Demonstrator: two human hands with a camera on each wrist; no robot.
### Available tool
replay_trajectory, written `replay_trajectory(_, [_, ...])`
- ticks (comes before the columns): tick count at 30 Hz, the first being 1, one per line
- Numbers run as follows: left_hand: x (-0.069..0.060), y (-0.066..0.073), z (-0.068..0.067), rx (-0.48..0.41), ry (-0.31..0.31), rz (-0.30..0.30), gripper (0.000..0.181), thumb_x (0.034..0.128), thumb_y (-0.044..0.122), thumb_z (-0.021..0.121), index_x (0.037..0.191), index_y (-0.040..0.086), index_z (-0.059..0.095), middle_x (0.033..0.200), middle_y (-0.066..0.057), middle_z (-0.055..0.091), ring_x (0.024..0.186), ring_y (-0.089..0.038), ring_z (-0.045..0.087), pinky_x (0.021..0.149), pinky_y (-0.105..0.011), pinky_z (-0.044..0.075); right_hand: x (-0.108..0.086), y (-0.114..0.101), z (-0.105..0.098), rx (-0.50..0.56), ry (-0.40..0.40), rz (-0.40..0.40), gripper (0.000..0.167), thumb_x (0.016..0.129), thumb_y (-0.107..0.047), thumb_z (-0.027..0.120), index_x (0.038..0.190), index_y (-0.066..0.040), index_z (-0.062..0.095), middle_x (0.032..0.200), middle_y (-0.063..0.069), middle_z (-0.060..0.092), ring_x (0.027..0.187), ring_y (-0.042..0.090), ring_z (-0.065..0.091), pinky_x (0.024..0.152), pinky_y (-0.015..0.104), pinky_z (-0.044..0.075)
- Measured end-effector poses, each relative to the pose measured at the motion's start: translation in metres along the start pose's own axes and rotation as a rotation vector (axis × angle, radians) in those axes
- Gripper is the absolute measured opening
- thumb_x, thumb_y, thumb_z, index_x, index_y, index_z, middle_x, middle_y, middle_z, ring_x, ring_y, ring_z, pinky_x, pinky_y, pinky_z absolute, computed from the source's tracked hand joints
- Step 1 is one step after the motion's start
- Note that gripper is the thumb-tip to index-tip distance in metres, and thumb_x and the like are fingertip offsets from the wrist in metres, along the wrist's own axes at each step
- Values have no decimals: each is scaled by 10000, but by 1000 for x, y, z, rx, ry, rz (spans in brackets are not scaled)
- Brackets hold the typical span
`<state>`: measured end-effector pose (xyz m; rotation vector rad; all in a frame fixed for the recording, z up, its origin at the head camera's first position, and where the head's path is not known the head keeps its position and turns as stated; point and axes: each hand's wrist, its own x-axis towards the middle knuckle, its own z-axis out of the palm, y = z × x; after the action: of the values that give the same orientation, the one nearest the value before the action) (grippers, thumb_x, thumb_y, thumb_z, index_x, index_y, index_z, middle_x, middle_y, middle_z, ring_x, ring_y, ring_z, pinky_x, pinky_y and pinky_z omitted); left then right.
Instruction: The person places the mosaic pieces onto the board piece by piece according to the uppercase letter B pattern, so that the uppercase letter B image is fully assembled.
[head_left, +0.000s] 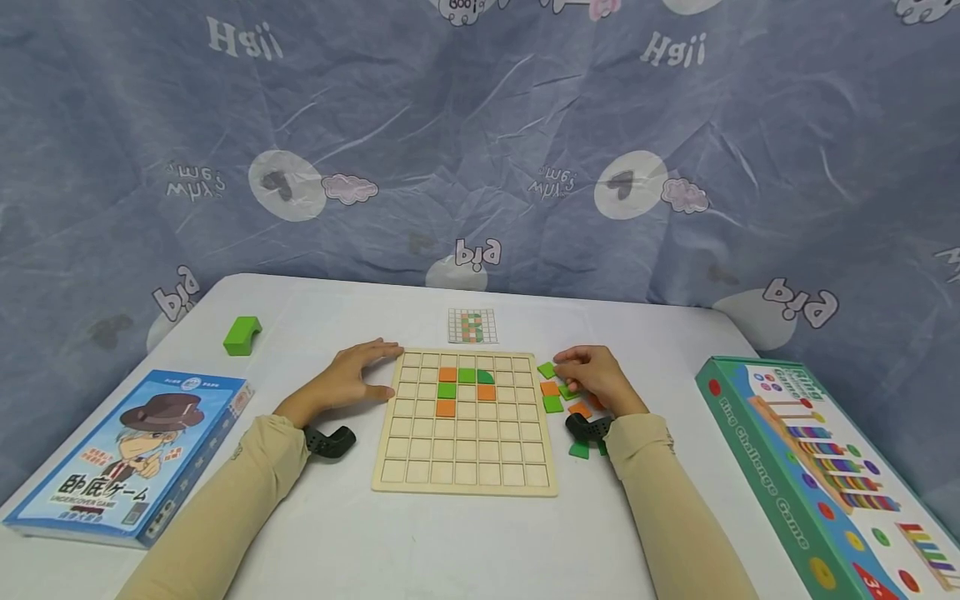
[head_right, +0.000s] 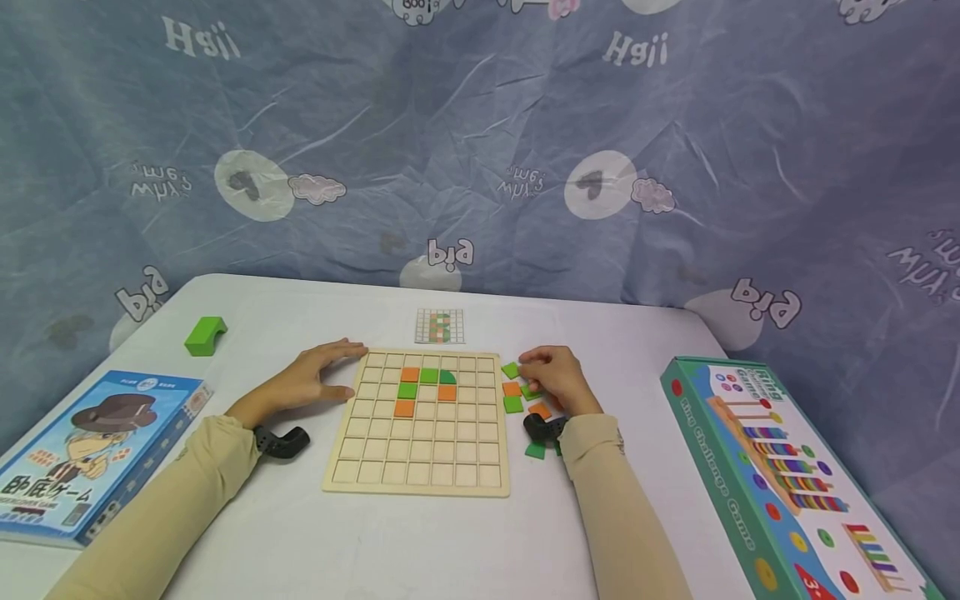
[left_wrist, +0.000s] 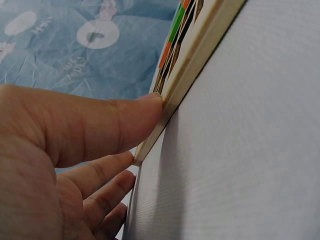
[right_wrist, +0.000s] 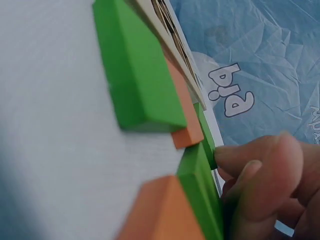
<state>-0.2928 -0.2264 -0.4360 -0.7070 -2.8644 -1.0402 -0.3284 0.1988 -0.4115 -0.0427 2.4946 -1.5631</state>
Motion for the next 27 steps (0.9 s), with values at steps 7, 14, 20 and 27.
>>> replay_trajectory(7, [-1,0,0,-7,2,-8,790,884,308,829,1553,-6,552,1636,-253,480,1574,-515,306,1249,-735,158,0,0,-1,-72,-14,-17,430,959,0,600,1378,51,684,797,47,588,593,115,538,584,243,480])
replay_trajectory(14, [0,0,1,-2,8,-13,790,874,310,831,1548,-2,560,1631,-246,490,1574,-511,311,1250,-737,162,0,2,0,-135,-51,-70,414,957,27,639,1366,59,695,791,35,539,542,110,497,533,244,467])
replay_trajectory(20, [1,0,1,-1,7,-14,789,872,311,827,1546,-2,562,1630,-248,490,1574,-516,307,1252,-738,157,0,3,-2,-162,-48,-69,345,962,-2,719,1302,59,712,809,38,555,544,112,544,545,241,484])
replay_trajectory(27, [0,1,0,-11,8,-8,788,869,303,830,1544,-5,564,1626,-255,492,1574,-520,307,1248,-744,154,-1,2,-4,-188,-22,-59,294,935,-87,809,1177,48,711,811,39,570,566,111,620,581,237,528])
